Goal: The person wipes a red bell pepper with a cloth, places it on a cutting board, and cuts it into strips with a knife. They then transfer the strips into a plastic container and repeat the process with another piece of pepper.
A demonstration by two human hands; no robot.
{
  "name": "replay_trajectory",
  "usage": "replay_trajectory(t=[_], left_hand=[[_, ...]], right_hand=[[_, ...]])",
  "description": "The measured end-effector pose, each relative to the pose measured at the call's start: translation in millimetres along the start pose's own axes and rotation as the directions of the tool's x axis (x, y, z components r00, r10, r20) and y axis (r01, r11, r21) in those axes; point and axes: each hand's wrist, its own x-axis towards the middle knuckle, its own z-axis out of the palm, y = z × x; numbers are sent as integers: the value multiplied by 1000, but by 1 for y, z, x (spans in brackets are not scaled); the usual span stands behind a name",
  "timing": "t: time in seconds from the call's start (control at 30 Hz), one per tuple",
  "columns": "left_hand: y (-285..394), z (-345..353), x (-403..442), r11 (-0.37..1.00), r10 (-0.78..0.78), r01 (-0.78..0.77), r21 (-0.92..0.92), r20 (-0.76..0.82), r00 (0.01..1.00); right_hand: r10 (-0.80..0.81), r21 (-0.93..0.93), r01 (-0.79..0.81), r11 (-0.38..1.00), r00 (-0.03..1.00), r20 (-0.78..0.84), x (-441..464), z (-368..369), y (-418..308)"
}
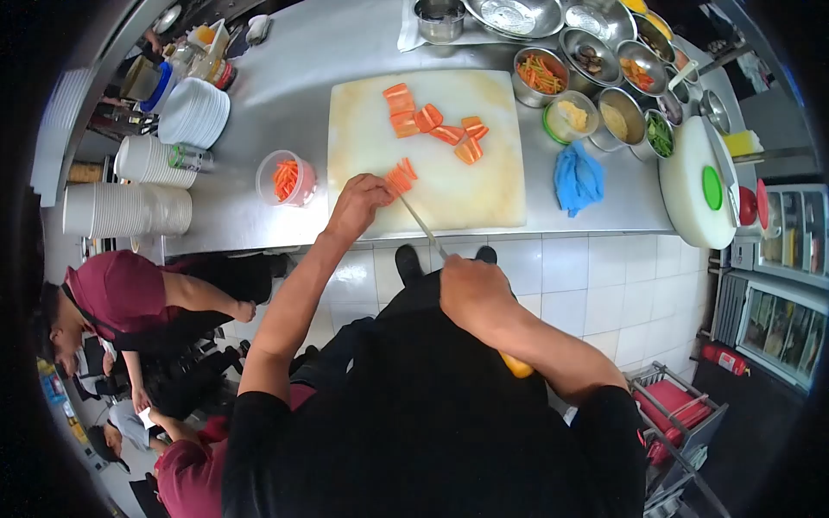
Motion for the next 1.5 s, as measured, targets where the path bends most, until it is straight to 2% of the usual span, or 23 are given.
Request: replay_trajectory(t=[0.03,0.07,0.17,0.23,0.33,0.4,0.43,0.5,0.53,0.63,0.7,0.73,0.83,0.9,0.97,1.0,1.1,1.17,1.23,1.37,1.43,1.5], left_hand=[[0,0,2,1000,1,-1,-18,15,1000],[-2,1,3,1000,12,-11,-17,18,1000],[0,-2,3,1000,29,-28,-10,63,998],[4,-4,-1,1000,22,-22,4,29,999],[5,-3,-9,998,-2,3,69,-7,1000],[5,-3,-12,996,-42,39,83,37,998],[4,-3,-8,993,-68,60,99,78,995],[2,1,-8,994,-52,44,103,74,996],[2,2,-9,993,-52,44,106,69,996],[4,0,-7,994,-55,46,101,88,995],[7,-2,-3,997,-25,22,78,45,999],[9,-3,-4,998,-3,3,58,-2,1000],[9,-3,-7,996,-13,15,82,-26,1000],[9,-2,-10,996,-25,25,86,0,1000],[7,1,-6,996,-20,18,91,22,1000],[6,2,-7,996,-31,28,88,27,999],[4,2,-8,996,-35,31,87,41,999],[4,2,-8,996,-43,40,84,29,999],[4,1,-8,998,-11,13,60,-31,999],[9,-3,-7,991,2,1,135,-20,1000],[7,1,-7,985,-3,6,170,-19,1000],[8,1,-8,986,-1,2,168,-9,1000]], right_hand=[[-85,0,86,996,993,-83,9,4,2],[-101,-26,99,995,989,-104,24,12,1],[-126,-32,124,992,991,-47,57,12,-6],[-72,-9,72,997,997,9,28,14,3],[-39,-24,38,999,999,-20,1,8,7],[-23,5,23,1000,1000,7,-10,-2,2],[-18,11,18,1000,1000,-3,-5,1,1],[-94,19,97,995,987,-128,19,11,0],[-87,26,92,995,987,-134,35,16,-3],[-116,-11,115,993,989,-90,53,21,-9],[-87,-2,88,996,994,-64,34,15,-8],[-16,37,18,999,999,-48,23,20,-2],[36,-29,-35,999,998,41,-5,14,4],[33,1,-33,999,999,43,-2,6,-4],[-83,18,86,996,989,-121,17,15,-5],[-115,-33,112,993,990,-78,30,13,-10],[-144,-34,141,989,982,-120,55,24,-11],[-125,-29,124,992,991,-52,33,25,-2],[-11,-2,11,1000,1000,-16,3,14,0],[-3,-18,2,1000,1000,-14,-5,7,-3],[-113,0,114,994,988,-109,24,19,-3],[-122,2,123,992,988,-91,49,24,-7]])
